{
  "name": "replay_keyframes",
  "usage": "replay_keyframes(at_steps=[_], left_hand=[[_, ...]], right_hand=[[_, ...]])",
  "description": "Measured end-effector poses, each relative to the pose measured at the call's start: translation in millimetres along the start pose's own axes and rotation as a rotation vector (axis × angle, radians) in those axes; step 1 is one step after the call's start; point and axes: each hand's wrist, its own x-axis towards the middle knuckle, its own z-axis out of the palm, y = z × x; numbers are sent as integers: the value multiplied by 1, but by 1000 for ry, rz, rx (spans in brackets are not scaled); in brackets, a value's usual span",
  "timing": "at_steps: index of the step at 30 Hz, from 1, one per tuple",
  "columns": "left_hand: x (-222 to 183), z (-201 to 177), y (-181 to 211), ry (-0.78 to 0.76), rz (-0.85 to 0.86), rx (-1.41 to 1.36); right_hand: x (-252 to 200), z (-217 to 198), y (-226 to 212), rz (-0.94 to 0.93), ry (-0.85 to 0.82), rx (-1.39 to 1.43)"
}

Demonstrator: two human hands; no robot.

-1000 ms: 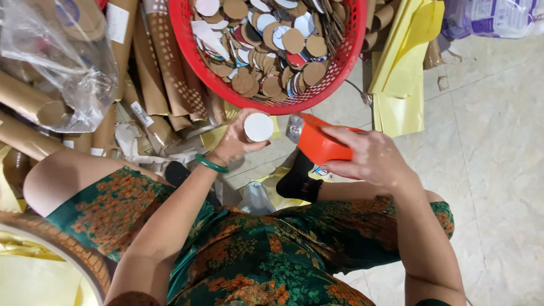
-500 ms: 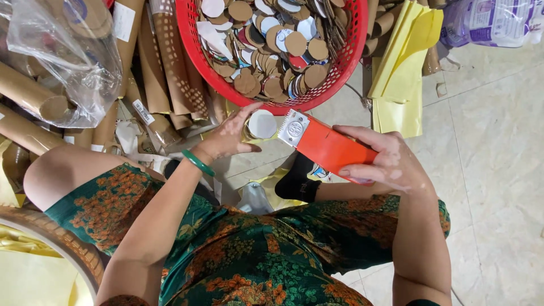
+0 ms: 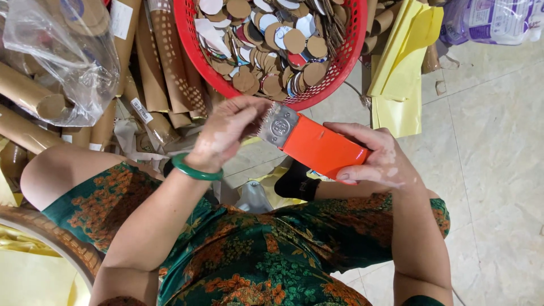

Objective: The recorder is applying tape to seal the ends of cardboard tubes using small cardboard circles.

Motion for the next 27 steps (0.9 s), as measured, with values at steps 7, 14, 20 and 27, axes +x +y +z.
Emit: replay_keyframes(at_steps=[7, 14, 20, 27], left_hand=[[-4, -46, 29, 359, 176, 545], [29, -73, -55, 150, 358, 883], [-6, -1, -46, 276, 879, 1394], [5, 8, -65, 303, 1088, 1350]], right_hand=[[-20, -49, 42, 383, -192, 117], [25, 17, 46, 304, -149, -391], [30, 26, 54, 279, -144, -312], [31, 32, 33, 309, -235, -346]])
